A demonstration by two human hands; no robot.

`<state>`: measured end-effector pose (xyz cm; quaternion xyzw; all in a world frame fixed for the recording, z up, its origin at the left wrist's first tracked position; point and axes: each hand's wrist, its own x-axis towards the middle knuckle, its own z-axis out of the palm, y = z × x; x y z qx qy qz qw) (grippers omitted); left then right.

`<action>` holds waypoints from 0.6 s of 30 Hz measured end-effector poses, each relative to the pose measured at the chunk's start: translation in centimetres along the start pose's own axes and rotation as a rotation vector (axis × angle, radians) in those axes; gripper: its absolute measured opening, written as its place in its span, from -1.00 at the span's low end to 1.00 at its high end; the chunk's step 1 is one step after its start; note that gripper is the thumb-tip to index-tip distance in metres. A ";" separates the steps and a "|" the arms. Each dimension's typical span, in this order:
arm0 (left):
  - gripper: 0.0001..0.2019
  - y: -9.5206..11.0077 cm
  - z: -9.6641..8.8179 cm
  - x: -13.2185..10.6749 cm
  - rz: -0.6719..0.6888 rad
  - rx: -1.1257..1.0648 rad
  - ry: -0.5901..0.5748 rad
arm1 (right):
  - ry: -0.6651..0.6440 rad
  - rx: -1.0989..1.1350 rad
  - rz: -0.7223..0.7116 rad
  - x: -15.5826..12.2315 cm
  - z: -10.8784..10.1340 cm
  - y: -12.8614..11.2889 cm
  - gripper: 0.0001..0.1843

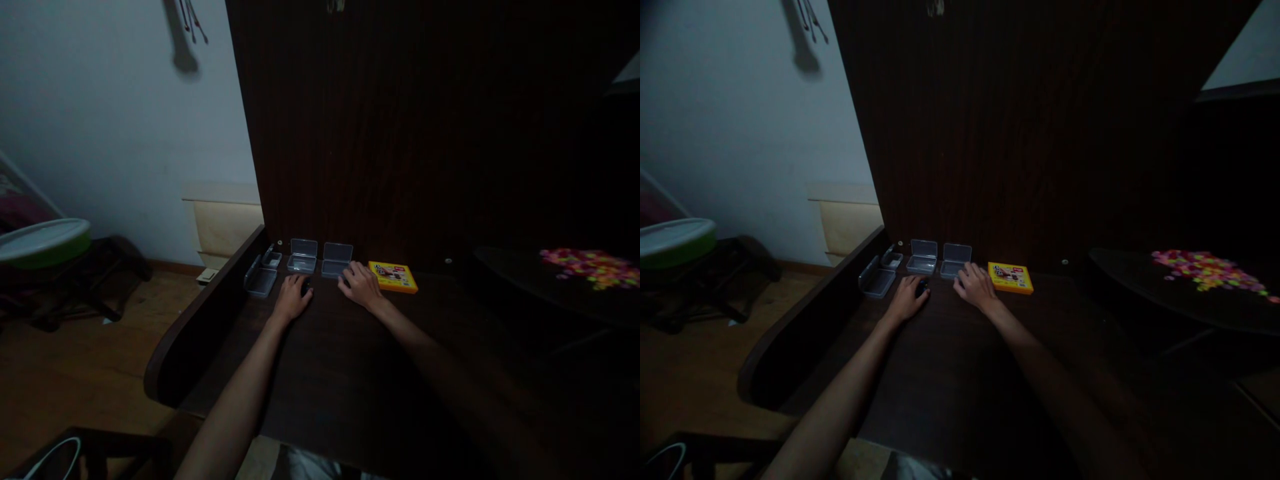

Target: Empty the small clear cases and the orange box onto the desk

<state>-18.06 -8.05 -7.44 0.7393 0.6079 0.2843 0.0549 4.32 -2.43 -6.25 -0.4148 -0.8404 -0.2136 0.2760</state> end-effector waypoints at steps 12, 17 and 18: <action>-0.74 -0.5 0.4 1.3 -0.022 0.008 0.021 | -0.275 0.136 0.169 -5.7 -3.8 10.5 -0.55; -0.76 -0.6 0.2 1.5 -0.007 0.005 0.022 | -0.383 0.237 0.183 -8.1 -3.4 11.0 -0.38; -0.76 -0.6 0.2 1.4 -0.009 0.007 0.021 | -0.393 0.239 0.188 -8.4 -3.5 10.8 -0.36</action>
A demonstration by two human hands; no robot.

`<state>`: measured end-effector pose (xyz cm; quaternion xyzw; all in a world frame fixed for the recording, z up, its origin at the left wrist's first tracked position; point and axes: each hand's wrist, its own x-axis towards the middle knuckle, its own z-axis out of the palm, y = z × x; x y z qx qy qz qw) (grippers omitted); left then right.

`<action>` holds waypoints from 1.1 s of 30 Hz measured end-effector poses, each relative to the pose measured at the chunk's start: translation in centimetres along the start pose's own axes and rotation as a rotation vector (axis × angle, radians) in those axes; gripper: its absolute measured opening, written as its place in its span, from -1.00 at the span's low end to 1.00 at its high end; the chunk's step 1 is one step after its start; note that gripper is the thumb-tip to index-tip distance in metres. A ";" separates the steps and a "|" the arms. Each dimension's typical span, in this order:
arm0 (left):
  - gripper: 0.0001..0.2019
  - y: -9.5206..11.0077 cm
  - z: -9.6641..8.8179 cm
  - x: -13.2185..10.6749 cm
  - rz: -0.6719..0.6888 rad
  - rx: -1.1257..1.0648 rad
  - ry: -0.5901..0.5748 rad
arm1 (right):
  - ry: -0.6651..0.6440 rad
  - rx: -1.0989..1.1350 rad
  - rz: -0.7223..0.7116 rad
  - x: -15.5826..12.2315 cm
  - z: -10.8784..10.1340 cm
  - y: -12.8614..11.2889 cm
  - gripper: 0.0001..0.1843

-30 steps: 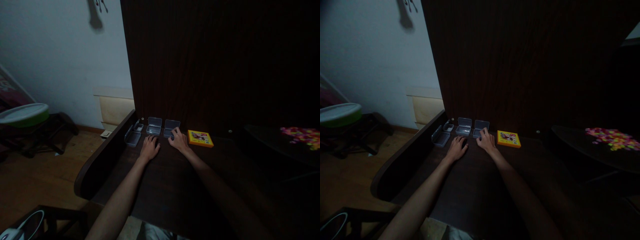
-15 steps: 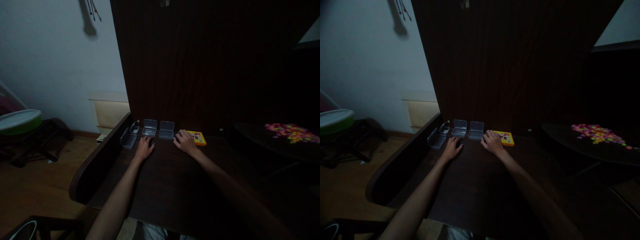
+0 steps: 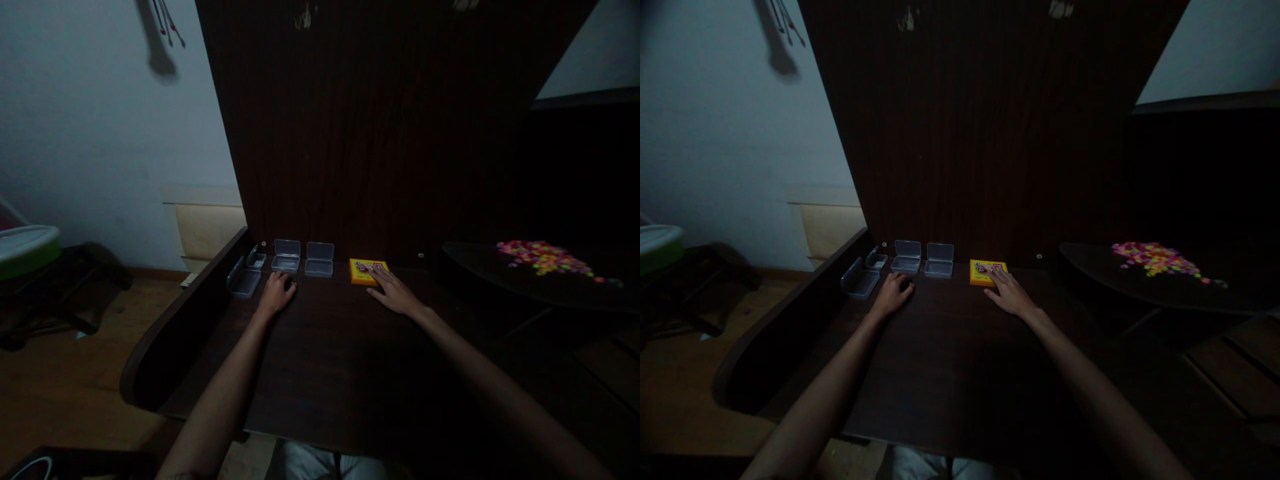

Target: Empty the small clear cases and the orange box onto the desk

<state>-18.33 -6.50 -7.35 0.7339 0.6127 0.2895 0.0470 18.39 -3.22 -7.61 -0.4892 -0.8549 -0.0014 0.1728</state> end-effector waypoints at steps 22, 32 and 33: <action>-0.79 -0.1 -0.1 0.6 0.036 -0.019 -0.022 | -0.014 0.241 0.053 -3.2 -1.8 -1.9 -0.02; -0.77 -0.2 -0.1 0.8 0.057 -0.062 0.004 | -0.086 0.333 0.073 -1.3 -1.9 0.0 0.05; -0.76 -0.2 -0.1 0.8 0.058 -0.066 0.007 | -0.092 0.327 0.071 -1.2 -2.2 -0.1 0.06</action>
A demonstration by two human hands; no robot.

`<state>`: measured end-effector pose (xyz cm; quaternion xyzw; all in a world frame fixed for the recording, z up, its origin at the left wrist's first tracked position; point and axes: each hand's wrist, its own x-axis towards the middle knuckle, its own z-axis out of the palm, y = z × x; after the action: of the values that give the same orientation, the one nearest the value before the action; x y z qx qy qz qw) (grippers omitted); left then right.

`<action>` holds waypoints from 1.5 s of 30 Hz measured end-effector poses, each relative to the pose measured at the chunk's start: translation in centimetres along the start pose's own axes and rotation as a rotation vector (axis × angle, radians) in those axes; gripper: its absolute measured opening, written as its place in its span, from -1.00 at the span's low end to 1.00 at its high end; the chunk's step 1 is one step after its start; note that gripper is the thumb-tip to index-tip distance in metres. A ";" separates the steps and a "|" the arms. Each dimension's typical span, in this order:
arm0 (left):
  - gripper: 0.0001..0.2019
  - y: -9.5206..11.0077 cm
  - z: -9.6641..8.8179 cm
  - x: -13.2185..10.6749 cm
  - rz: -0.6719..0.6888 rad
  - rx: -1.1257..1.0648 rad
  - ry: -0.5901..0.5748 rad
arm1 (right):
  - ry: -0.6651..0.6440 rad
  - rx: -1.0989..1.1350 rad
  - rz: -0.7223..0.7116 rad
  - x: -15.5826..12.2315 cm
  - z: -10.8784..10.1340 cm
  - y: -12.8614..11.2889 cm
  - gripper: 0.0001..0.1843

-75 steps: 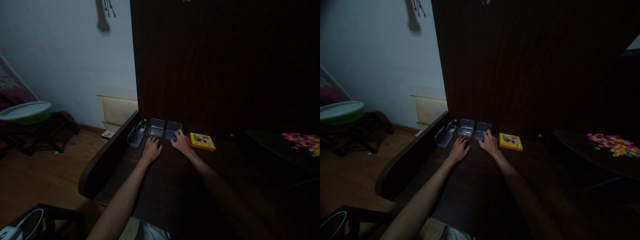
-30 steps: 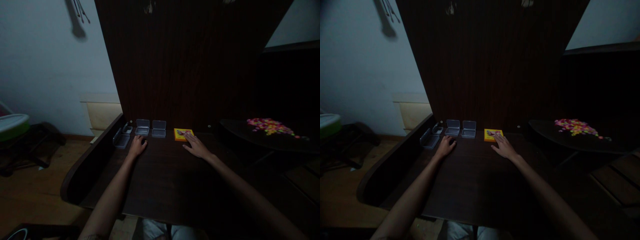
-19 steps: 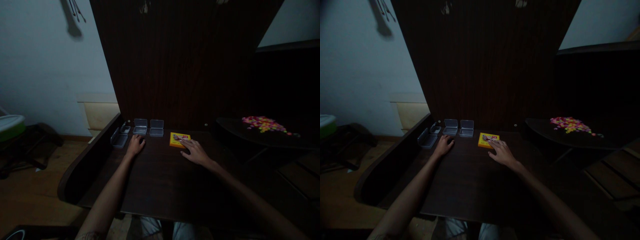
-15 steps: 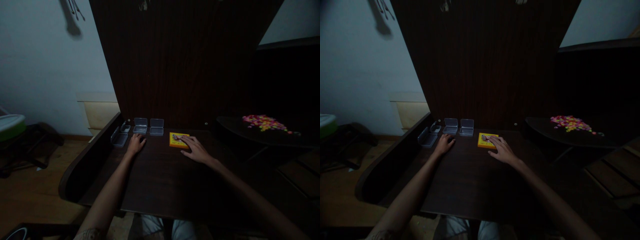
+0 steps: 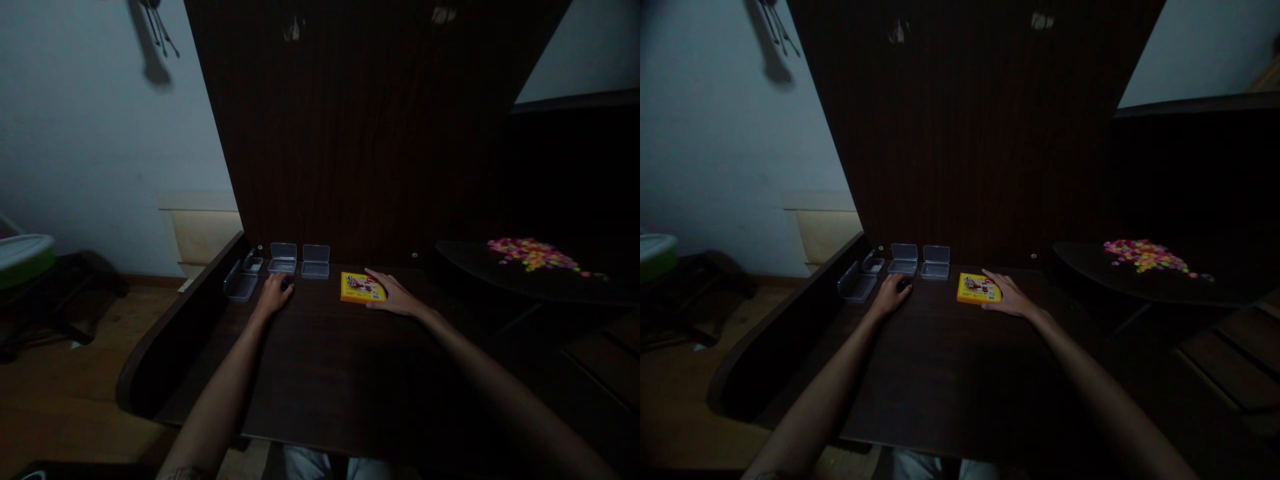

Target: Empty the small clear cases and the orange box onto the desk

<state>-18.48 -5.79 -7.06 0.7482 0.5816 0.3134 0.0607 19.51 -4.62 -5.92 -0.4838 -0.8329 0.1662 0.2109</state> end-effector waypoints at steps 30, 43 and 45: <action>-0.50 1.0 -1.7 -2.2 0.131 -0.068 0.183 | 0.112 0.467 0.433 3.1 -0.3 0.4 -0.41; -0.66 1.6 -4.8 -1.6 -0.070 -0.294 0.786 | -0.044 0.757 0.584 0.8 -0.8 -2.8 -0.76; -0.67 1.2 -5.2 -1.7 -0.065 -0.268 0.724 | -0.038 0.846 0.605 0.3 -0.6 -3.1 -0.71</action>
<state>-20.56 -9.12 -3.03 0.5558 0.5429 0.6282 -0.0413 17.42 -5.79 -3.84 -0.5723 -0.5194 0.5506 0.3155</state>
